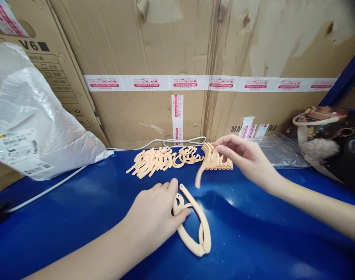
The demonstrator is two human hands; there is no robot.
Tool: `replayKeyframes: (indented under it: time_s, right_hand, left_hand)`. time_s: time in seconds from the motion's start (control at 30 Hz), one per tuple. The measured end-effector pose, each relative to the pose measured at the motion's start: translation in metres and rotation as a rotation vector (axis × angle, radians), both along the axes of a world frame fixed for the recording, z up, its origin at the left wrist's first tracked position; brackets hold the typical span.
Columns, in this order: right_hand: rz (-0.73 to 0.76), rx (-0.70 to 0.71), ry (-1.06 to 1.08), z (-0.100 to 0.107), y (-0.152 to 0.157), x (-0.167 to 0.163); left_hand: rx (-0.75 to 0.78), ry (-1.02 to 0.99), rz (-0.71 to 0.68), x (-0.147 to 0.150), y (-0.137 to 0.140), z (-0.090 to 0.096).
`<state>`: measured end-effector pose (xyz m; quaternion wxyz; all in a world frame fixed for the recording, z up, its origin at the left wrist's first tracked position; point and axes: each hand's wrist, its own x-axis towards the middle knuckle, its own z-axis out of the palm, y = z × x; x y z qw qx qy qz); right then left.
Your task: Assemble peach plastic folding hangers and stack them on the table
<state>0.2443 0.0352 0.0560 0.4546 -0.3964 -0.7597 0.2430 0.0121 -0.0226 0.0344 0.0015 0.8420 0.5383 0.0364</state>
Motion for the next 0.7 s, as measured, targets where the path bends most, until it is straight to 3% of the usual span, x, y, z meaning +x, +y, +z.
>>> replayKeyframes:
  time_s: [0.1, 0.17, 0.23, 0.37, 0.43, 0.53, 0.7]
  right_hand:
    - [0.084, -0.29, 0.109, -0.006, -0.012, 0.0]
    - [0.115, -0.396, 0.109, -0.013, -0.018, -0.001]
    - [0.117, -0.344, -0.01, -0.022, -0.022, -0.002]
    - [0.101, 0.013, -0.475, -0.037, -0.023, -0.007]
    - [0.11, 0.087, -0.643, -0.041, -0.021, -0.01]
    - [0.179, 0.112, -0.77, -0.04, -0.021, -0.014]
    - [0.38, -0.001, -0.727, -0.027, -0.035, -0.01]
  left_hand:
    - [-0.038, -0.045, -0.063, -0.002, 0.009, 0.003]
    - [-0.018, -0.025, -0.119, -0.004, 0.013, 0.003]
    - [0.024, 0.017, -0.19, -0.006, 0.017, 0.001]
    - [0.159, 0.08, -0.334, -0.011, 0.022, -0.008]
    - [0.229, 0.118, -0.377, -0.016, 0.024, -0.011]
    - [0.265, 0.183, -0.408, -0.023, 0.027, -0.012]
    - [0.277, 0.219, -0.429, -0.031, 0.029, -0.01]
